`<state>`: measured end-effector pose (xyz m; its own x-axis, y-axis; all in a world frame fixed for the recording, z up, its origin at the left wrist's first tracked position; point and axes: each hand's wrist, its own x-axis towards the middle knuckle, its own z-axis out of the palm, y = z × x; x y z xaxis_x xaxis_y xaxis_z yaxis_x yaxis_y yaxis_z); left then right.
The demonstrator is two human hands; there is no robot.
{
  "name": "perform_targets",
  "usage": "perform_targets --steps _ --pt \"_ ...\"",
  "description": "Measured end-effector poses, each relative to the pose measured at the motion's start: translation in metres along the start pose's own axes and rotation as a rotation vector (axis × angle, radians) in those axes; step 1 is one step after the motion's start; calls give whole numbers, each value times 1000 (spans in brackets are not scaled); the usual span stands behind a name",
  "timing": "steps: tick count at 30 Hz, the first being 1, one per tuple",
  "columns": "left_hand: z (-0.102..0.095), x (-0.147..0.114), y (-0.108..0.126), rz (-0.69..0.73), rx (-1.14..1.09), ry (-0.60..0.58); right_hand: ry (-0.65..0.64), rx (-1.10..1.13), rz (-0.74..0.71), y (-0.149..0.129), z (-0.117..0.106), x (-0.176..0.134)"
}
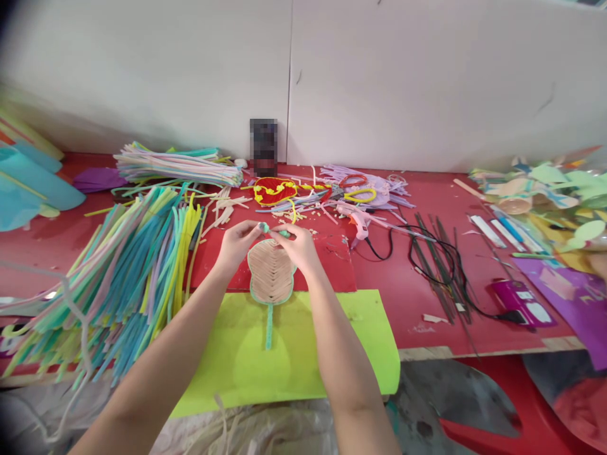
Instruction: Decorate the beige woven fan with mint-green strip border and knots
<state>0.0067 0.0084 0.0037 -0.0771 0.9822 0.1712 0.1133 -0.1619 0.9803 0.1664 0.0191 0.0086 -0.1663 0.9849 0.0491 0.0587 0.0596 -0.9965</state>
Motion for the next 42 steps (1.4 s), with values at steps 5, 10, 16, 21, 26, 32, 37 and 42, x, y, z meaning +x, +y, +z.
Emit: perform_targets --steps 5,10,16,21,26,32,37,42 --pt "0 1 -1 -8 1 1 4 -64 18 -1 -5 1" --pt "2 1 -2 19 37 15 8 -30 59 1 -5 3" --pt "4 -3 4 41 99 78 -2 36 88 -2 -2 1" --pt "6 -5 5 36 94 66 17 -14 79 -1 -3 2" --pt "5 -3 2 59 48 33 48 -112 -1 4 -6 3" --pt "3 -2 1 21 49 -7 71 -139 -3 5 -5 2" --pt "2 -1 -1 -23 49 17 -9 -44 65 0 -7 1" --pt "3 0 -2 -38 71 42 -49 70 130 -7 -13 0"
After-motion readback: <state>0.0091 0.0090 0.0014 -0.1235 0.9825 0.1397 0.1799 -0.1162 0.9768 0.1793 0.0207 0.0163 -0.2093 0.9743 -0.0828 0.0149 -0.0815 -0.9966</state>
